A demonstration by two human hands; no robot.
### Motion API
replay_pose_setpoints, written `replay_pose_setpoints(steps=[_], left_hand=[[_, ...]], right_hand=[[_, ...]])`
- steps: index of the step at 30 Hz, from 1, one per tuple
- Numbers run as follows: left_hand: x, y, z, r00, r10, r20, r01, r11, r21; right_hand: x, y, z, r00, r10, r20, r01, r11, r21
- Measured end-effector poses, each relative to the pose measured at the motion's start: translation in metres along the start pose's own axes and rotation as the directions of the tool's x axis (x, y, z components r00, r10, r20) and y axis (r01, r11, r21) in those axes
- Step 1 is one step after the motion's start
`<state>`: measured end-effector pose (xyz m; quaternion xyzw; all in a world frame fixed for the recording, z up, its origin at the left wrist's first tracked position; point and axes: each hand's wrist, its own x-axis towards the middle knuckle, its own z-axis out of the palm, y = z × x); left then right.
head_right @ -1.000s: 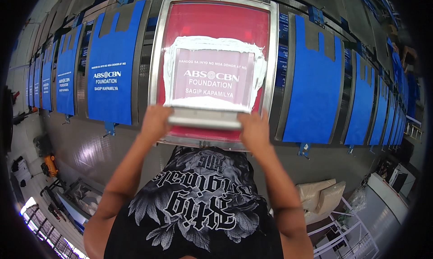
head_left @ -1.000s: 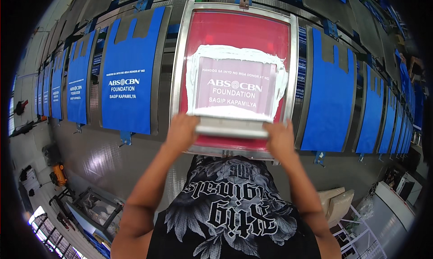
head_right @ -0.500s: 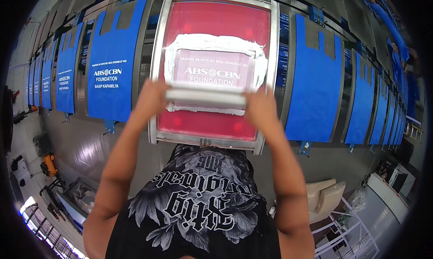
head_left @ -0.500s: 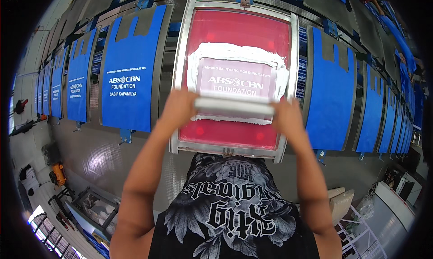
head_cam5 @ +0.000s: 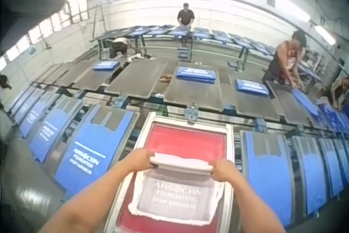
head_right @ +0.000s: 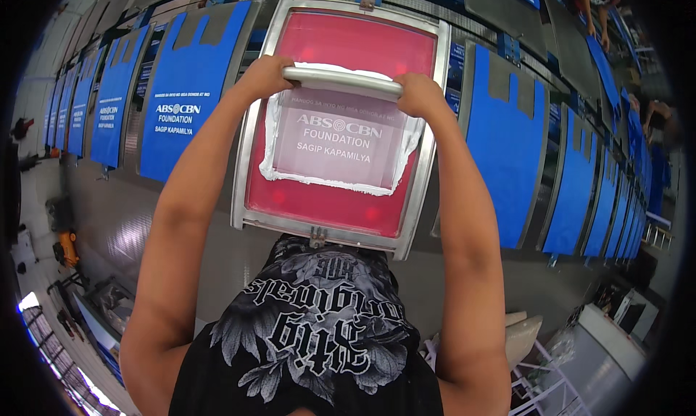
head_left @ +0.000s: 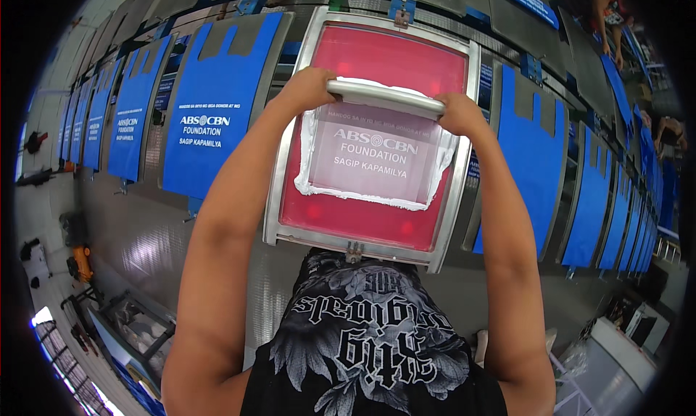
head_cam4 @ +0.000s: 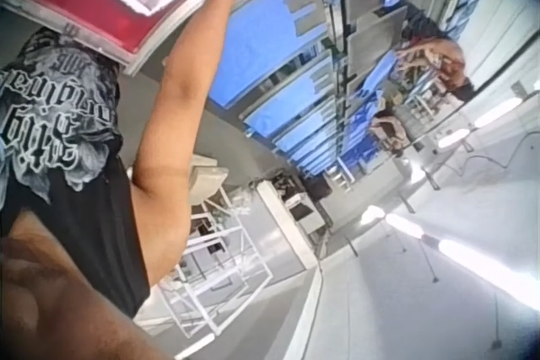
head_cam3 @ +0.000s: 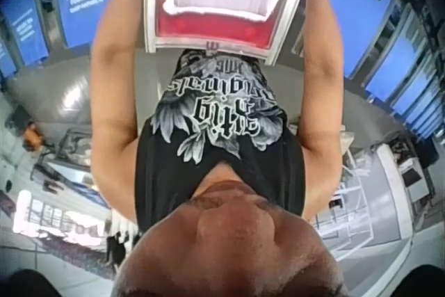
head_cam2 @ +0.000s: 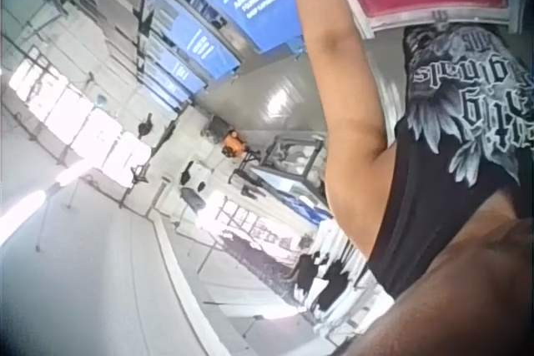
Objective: Applying white ink to blue shirts using a screen printing frame and squeegee.
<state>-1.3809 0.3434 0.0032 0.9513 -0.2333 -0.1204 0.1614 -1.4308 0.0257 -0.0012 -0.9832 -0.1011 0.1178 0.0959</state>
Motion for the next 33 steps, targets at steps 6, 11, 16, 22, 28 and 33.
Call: replay_pose_setpoints(steps=[6,11,16,22,28,33], left_hand=[[-0.112,0.008,-0.030,0.787,0.081,-0.611,-0.055,0.997,0.061],[-0.267,0.043,0.100,0.772,-0.055,0.633,0.343,0.875,-0.342],[-0.323,0.084,0.225,0.803,-0.054,0.594,0.569,0.369,-0.735],[-0.291,0.101,0.191,0.853,0.110,0.511,0.467,0.279,-0.839],[-0.258,0.107,0.169,0.834,0.171,0.525,0.479,0.249,-0.842],[-0.248,0.087,0.177,0.846,0.132,0.517,0.482,0.229,-0.846]], right_hand=[[0.021,-0.029,-0.045,1.000,-0.005,-0.002,0.005,0.999,0.042],[0.028,-0.017,0.005,0.999,-0.001,0.053,0.000,1.000,0.019],[0.020,-0.032,-0.001,0.991,-0.068,0.118,0.063,0.997,0.045],[0.032,-0.034,-0.011,0.997,-0.071,-0.029,0.071,0.997,-0.011],[-0.028,-0.055,-0.004,0.998,-0.050,-0.022,0.050,0.999,-0.010],[-0.148,-0.131,0.055,0.991,-0.064,-0.117,0.068,0.997,0.034]])
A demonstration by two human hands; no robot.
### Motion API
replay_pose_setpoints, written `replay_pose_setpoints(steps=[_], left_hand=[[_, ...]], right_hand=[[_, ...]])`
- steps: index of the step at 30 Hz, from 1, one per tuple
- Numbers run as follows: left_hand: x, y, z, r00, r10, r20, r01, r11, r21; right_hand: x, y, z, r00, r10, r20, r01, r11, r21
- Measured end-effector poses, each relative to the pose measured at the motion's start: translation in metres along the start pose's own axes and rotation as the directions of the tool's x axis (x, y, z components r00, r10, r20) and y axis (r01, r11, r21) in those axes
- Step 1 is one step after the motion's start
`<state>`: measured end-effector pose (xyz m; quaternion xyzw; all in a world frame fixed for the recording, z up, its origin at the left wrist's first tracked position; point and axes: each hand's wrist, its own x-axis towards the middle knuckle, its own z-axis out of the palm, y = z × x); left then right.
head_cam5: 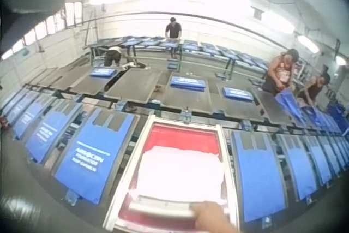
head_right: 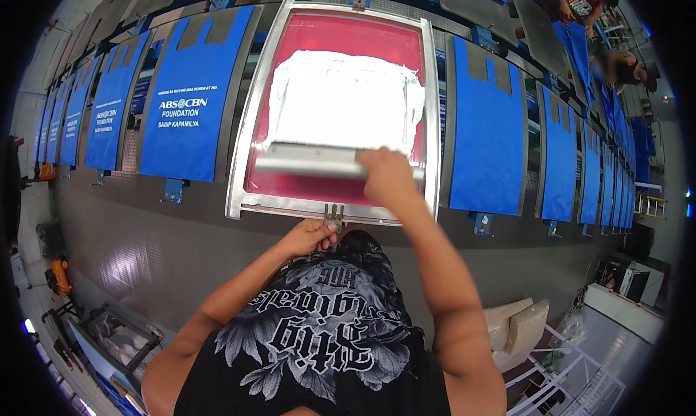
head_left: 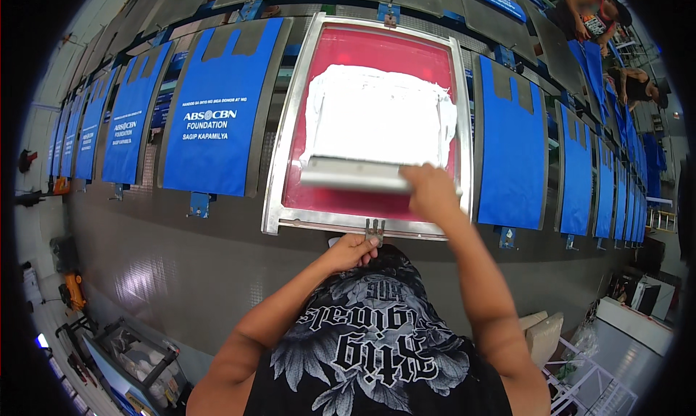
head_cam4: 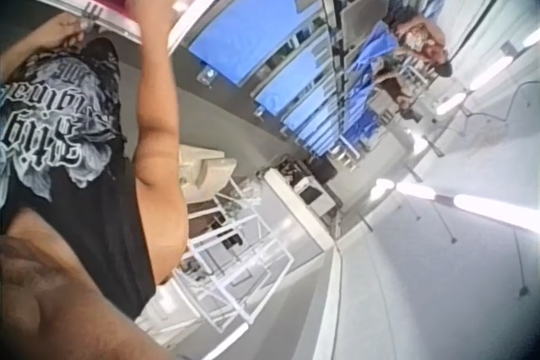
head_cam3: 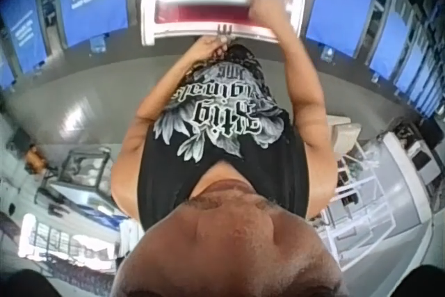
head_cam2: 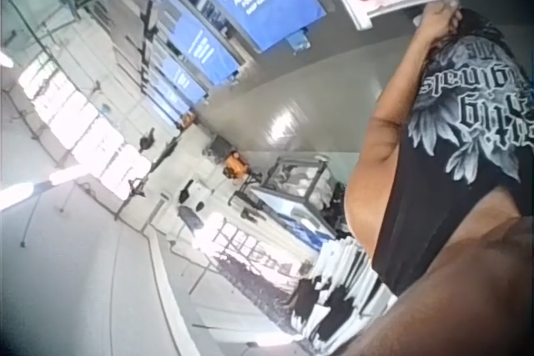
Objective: Applying white ink to blue shirts using a screen printing frame and squeegee.
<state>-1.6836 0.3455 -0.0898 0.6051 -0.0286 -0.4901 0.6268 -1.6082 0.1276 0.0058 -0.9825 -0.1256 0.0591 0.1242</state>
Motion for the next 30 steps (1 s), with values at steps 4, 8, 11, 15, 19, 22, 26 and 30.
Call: replay_pose_setpoints(steps=[4,8,11,15,19,22,26,30], left_hand=[[0.008,-0.016,-0.023,0.990,-0.125,-0.072,0.131,0.987,0.088],[0.010,-0.041,-0.059,0.942,-0.248,-0.224,0.304,0.915,0.264],[-0.003,-0.063,-0.087,0.934,-0.252,-0.253,0.305,0.931,0.200],[-0.026,-0.048,-0.109,0.921,-0.176,-0.347,0.325,0.837,0.439],[-0.048,-0.010,-0.161,0.671,0.287,-0.684,0.289,0.748,0.598],[-0.055,0.030,-0.218,0.358,0.370,-0.857,0.284,0.831,0.478],[-0.048,-0.040,-0.274,0.290,0.361,-0.886,0.163,0.894,0.418],[-0.035,0.005,-0.247,0.463,0.355,-0.812,-0.130,0.934,0.334]], right_hand=[[-0.013,-0.021,0.027,0.992,-0.037,-0.117,0.041,0.999,0.035],[0.022,-0.007,0.038,0.992,0.003,-0.129,0.000,1.000,0.019],[0.033,0.019,0.051,0.988,0.156,0.005,-0.155,0.982,0.106],[0.053,0.038,0.097,0.970,0.239,0.044,-0.224,0.807,0.546],[0.078,0.052,0.129,0.942,0.315,0.111,-0.288,0.598,0.748],[0.083,0.060,0.139,0.937,0.337,0.095,-0.277,0.547,0.790],[0.087,0.046,0.140,0.951,0.296,0.089,-0.231,0.491,0.840],[0.075,0.077,0.128,0.913,0.390,0.117,-0.270,0.363,0.892]])
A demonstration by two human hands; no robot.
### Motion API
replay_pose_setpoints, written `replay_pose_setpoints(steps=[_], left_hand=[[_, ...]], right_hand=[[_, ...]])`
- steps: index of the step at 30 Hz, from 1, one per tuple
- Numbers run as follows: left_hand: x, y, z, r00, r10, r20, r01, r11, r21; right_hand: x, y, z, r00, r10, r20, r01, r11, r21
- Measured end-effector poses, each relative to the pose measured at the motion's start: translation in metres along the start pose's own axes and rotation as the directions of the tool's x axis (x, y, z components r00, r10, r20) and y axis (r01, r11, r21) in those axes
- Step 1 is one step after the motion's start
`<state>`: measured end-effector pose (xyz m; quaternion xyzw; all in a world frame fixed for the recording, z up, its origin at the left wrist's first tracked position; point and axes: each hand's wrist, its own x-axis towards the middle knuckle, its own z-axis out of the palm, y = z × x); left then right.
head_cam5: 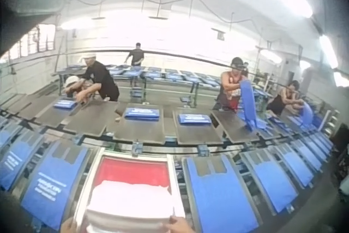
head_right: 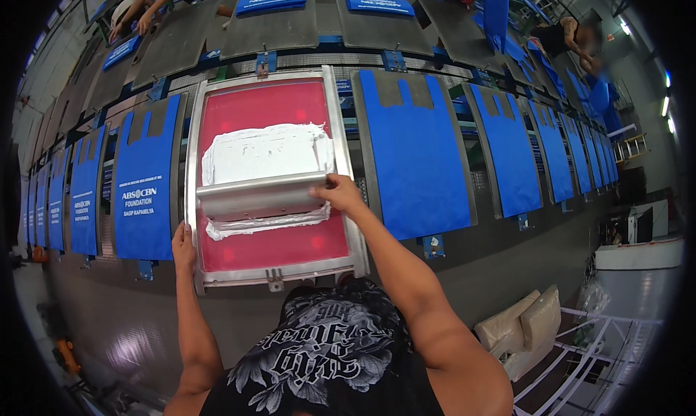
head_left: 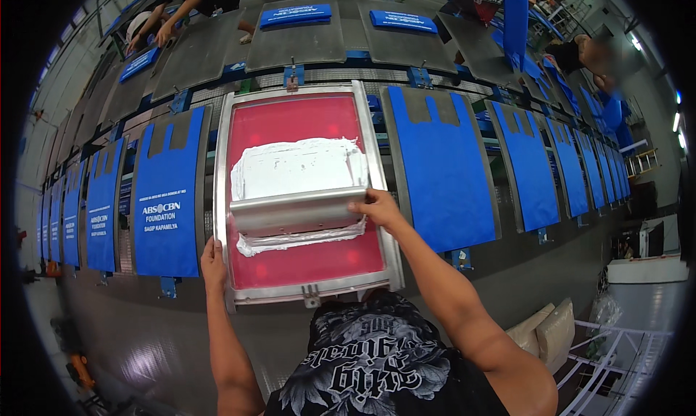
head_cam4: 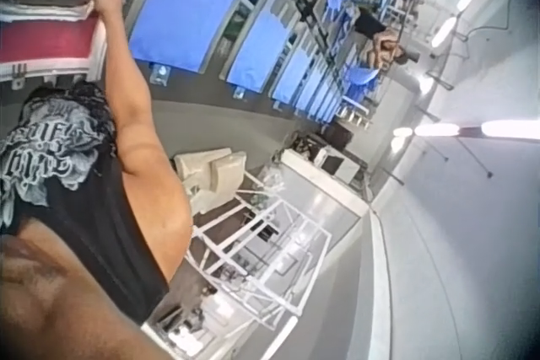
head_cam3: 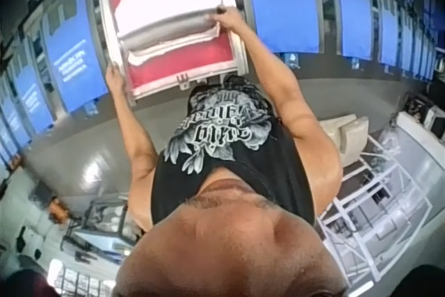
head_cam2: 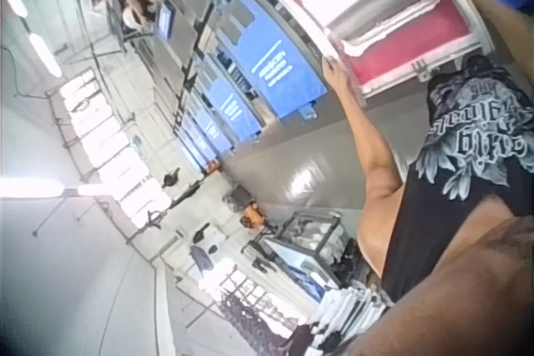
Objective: Applying white ink to blue shirts using a screen printing frame and squeegee.
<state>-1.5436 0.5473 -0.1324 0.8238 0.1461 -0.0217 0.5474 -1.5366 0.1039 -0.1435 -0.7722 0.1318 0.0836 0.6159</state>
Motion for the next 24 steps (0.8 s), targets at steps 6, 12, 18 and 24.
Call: replay_pose_setpoints(steps=[6,12,18,24], left_hand=[[-0.064,0.034,0.051,1.000,0.023,-0.014,-0.025,0.989,-0.147],[-0.084,0.046,0.136,0.980,0.119,0.160,-0.096,0.985,-0.146],[-0.118,0.077,0.137,0.981,0.071,0.182,-0.045,0.989,-0.142],[-0.114,0.037,0.147,0.996,-0.020,0.085,0.026,0.998,-0.065]], right_hand=[[-0.076,-0.062,-0.079,0.999,-0.008,-0.039,0.009,1.000,0.013],[-0.125,-0.031,-0.166,0.988,-0.008,-0.154,0.010,1.000,0.013],[-0.134,-0.021,-0.190,0.989,0.027,-0.147,-0.017,0.997,0.069],[-0.092,0.008,-0.185,0.996,0.083,-0.032,-0.080,0.994,0.079]])
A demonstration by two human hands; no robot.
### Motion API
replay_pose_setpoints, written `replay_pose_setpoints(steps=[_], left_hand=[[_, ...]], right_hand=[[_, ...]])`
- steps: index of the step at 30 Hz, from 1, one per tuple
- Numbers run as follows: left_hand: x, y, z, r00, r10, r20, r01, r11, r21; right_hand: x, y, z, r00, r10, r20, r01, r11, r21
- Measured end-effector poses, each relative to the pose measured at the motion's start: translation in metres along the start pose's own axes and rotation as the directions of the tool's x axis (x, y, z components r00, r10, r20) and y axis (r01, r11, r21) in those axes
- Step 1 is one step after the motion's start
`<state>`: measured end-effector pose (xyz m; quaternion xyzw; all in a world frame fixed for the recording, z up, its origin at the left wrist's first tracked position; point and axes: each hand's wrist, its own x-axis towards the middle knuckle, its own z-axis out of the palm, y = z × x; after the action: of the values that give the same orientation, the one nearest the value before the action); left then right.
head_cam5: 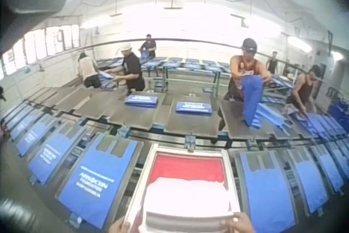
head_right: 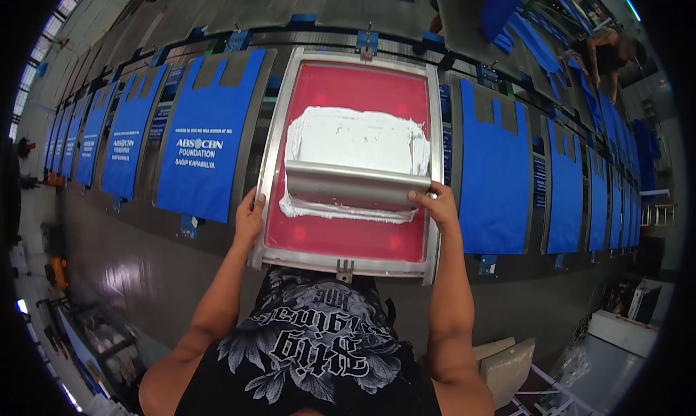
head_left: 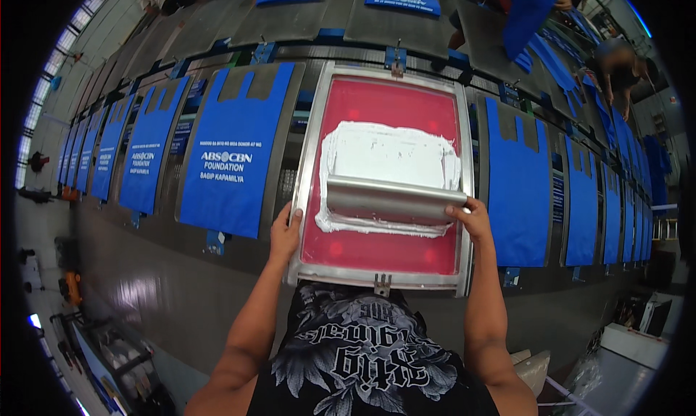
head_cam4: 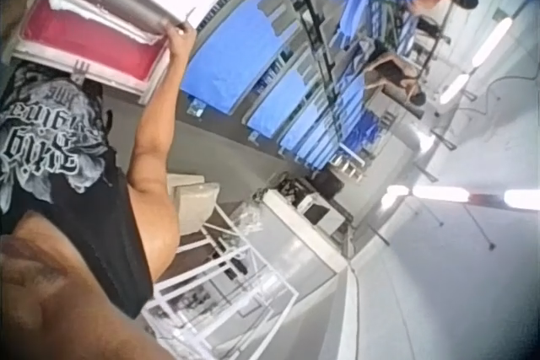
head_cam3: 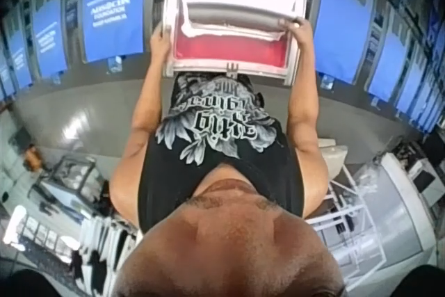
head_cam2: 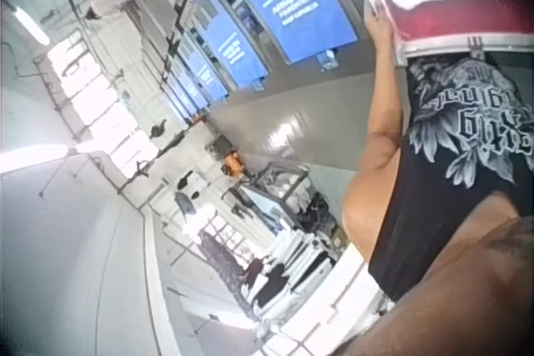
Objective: Applying white ink to blue shirts using a screen printing frame and squeegee.
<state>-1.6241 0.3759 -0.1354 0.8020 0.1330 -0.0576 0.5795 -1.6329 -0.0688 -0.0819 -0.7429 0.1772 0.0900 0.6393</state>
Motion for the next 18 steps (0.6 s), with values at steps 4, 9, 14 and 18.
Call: replay_pose_setpoints(steps=[4,9,14,18], left_hand=[[0.042,0.147,-0.005,0.999,0.048,0.003,-0.048,0.987,0.156],[0.070,0.124,-0.003,0.996,0.061,-0.068,-0.055,0.995,0.086],[0.084,0.128,-0.009,1.000,-0.008,-0.020,0.008,1.000,0.028],[0.084,0.133,-0.005,0.999,0.011,-0.045,-0.007,0.997,0.077]], right_hand=[[0.040,-0.125,-0.044,0.998,-0.053,-0.035,0.047,0.987,-0.154],[0.069,-0.106,-0.021,0.999,-0.026,0.025,0.028,0.998,-0.053],[0.076,-0.096,-0.009,0.998,-0.061,0.013,0.061,0.998,-0.025],[0.083,-0.094,-0.013,0.999,-0.034,0.039,0.034,0.999,0.009]])
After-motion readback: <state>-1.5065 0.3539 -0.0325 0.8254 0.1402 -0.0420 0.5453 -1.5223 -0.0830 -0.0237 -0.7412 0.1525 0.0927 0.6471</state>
